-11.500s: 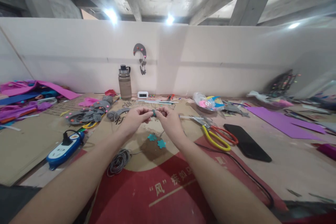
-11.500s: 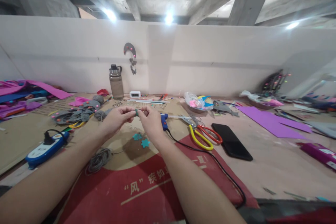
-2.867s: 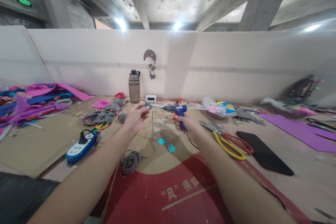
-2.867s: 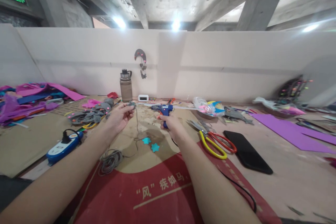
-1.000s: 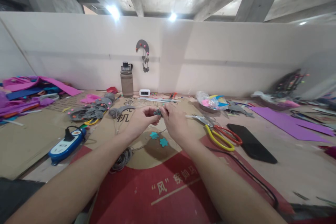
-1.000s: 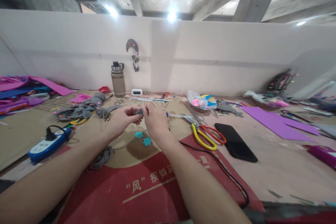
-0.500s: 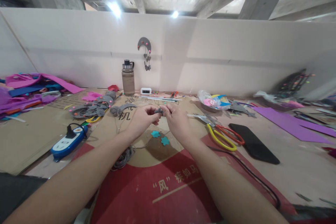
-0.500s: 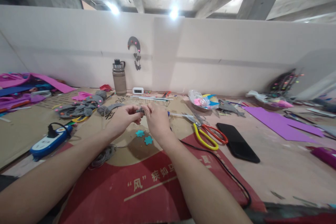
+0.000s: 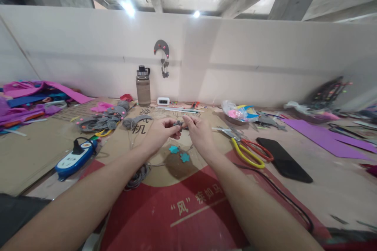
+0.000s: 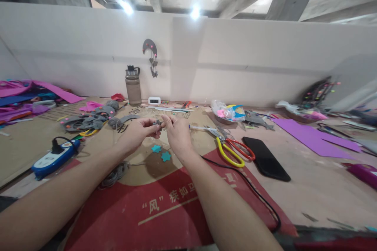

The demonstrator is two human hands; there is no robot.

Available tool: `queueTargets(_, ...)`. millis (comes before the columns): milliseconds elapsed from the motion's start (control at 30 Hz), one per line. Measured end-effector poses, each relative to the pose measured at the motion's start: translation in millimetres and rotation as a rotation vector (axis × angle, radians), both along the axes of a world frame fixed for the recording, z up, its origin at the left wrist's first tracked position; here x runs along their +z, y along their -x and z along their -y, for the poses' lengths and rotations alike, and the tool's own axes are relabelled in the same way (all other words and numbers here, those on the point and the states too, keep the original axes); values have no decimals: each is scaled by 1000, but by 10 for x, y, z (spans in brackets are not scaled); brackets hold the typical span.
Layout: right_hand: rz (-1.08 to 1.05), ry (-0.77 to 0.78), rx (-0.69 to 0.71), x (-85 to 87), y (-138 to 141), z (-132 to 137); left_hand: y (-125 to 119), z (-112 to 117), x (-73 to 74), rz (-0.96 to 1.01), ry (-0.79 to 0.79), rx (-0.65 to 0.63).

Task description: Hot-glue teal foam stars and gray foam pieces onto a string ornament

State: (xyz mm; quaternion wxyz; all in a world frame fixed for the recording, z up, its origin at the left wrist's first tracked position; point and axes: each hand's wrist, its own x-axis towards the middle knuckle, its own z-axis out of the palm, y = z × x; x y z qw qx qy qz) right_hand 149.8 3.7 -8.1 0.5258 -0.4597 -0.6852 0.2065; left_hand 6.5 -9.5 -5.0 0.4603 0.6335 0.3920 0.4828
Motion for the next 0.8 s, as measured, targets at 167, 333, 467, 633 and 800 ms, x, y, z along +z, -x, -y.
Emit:
queueTargets(167, -8, 16, -12, 12, -7, 12, 30, -10, 9, -88, -74, 26)
queueTargets(333, 42, 9, -14, 30, -15, 31, 49, 20, 47, -220, -198, 68)
queueTargets(467, 121, -29, -17, 38, -8, 37, 49, 3, 33, -153, -176, 67)
queueTargets(633, 229, -53, -19, 51, 12, 58, 48, -36, -8, -46, -90, 68)
queueTargets(800, 213, -46, -23, 63, 24, 81, 25, -11, 0, -10, -102, 75)
